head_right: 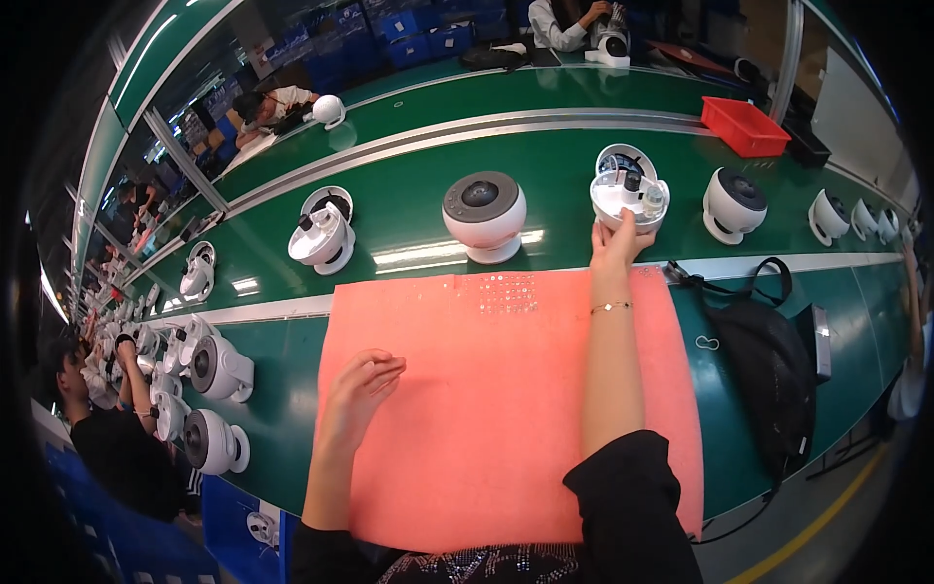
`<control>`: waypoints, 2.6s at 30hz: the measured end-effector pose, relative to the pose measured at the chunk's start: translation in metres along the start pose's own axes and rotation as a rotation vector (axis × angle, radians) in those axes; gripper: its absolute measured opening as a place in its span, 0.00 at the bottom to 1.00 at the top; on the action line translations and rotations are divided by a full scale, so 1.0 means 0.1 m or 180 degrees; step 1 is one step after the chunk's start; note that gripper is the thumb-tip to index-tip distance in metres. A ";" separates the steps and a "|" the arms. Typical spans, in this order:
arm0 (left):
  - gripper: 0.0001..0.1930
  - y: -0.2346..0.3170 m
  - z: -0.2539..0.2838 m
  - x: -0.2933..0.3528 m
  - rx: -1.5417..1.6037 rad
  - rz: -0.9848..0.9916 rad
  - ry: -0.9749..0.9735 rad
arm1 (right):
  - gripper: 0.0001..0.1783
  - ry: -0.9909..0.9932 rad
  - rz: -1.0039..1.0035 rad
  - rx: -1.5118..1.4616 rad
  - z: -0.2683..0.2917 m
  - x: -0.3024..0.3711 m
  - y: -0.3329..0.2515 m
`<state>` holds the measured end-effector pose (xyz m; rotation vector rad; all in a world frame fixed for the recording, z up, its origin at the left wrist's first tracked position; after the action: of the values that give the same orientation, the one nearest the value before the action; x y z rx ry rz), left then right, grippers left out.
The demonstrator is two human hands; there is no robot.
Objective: Assembling components of a spherical security camera on a factory production line.
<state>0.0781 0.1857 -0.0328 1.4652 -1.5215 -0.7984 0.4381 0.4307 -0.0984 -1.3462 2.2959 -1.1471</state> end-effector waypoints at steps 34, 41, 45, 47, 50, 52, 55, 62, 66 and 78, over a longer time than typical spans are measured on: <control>0.35 -0.22 1.76 2.18 0.3038 -0.0815 0.0053 | 0.27 -0.6112 -0.1865 0.4491 -0.80 4.35 1.42; 0.33 -0.15 1.84 2.45 0.2320 -0.1035 0.0729 | 0.28 -0.5972 0.2815 0.2702 -1.18 5.59 0.32; 0.36 -0.10 1.46 2.38 0.2978 -0.0804 0.0050 | 0.25 -0.6381 0.3853 0.2146 -0.81 6.26 0.05; 0.37 -0.12 1.44 2.32 0.2101 -0.0697 0.0461 | 0.22 -0.6065 0.3850 0.2250 -0.90 6.10 -0.10; 0.35 -0.09 1.63 2.31 0.0644 -0.0695 0.0728 | 0.26 -0.5984 0.3132 0.2614 -1.02 5.74 0.02; 0.23 -0.08 1.68 2.08 -0.0313 -0.0759 0.0864 | 0.32 -0.5724 0.2908 0.3742 -1.19 5.41 0.02; 0.26 -0.12 1.66 1.74 0.0052 -0.0819 0.1168 | 0.28 -0.5942 0.1851 0.3850 -1.32 5.00 0.14; 0.33 -0.16 1.53 1.54 0.0076 -0.0962 0.0841 | 0.18 -0.5804 -0.0252 0.4062 -1.26 4.47 0.95; 0.25 -0.34 1.63 1.75 0.0889 -0.0482 0.1156 | 0.19 -0.6092 -0.0454 0.4118 -1.17 4.51 1.08; 0.23 0.51 1.35 1.75 -0.2815 -0.1265 0.0671 | 0.24 -0.6632 -0.0100 0.3646 -1.20 4.68 1.05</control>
<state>-0.0558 0.0028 -0.0195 1.1080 -0.5620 -1.2885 0.0500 0.1355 -0.0154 -0.9289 0.0269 -0.2589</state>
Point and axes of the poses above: each hand's wrist, its own x-axis away from the middle knuckle, its own z-axis out of the back of the hand, y = z × x, the point moved 9 cm from there along -x, towards the middle knuckle, and after that the axes turned 11 degrees about x, right-handed, at the moved point
